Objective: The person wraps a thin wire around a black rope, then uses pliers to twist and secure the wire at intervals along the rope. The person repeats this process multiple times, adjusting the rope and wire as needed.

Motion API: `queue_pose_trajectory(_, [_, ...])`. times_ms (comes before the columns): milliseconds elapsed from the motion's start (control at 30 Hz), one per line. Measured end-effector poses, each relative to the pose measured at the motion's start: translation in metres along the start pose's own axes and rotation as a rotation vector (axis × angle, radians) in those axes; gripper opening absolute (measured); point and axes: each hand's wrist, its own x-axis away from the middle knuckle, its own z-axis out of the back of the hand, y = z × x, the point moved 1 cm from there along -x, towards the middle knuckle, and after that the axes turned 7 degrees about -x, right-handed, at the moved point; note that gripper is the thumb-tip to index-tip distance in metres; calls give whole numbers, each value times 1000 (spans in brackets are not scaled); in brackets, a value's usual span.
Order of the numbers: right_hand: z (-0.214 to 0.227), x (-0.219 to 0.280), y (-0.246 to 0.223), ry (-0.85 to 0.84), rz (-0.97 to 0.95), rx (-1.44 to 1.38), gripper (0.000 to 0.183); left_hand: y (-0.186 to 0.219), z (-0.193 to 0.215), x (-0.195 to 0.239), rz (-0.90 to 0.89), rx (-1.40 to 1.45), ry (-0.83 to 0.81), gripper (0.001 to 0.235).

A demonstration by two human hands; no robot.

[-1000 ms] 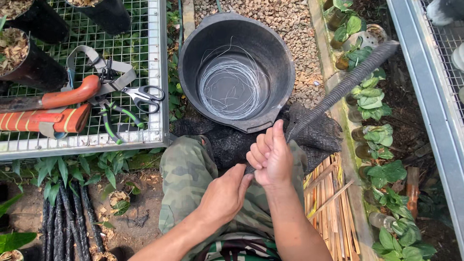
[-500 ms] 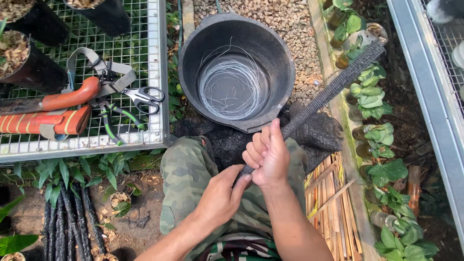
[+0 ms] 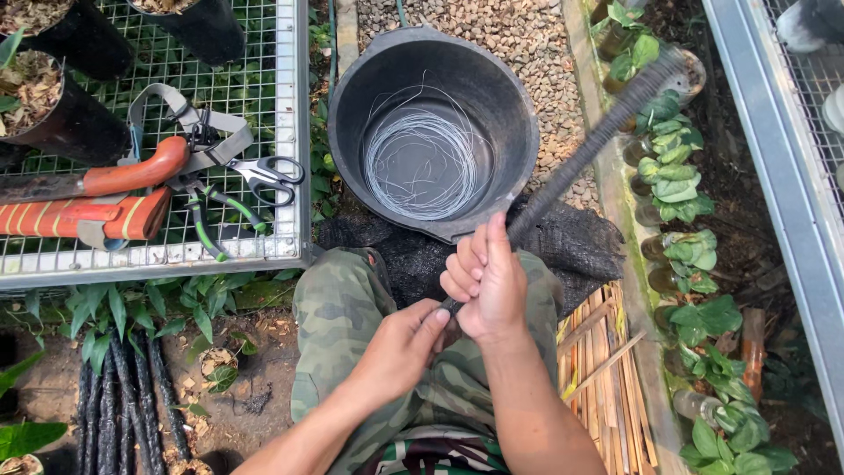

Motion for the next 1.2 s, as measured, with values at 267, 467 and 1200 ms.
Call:
queue_pose_trajectory(267, [23,19,-7,-343,10,752,24,3,18,0,316,611,-154,33])
queue_pose_trajectory(467, [38,30,-5,-245,-109,780,25,4,16,3,290,527,-110,28])
queue_pose_trajectory(1200, [39,-28,6,-216,-215,861,23,-36,34,-47,409,591,-14,32])
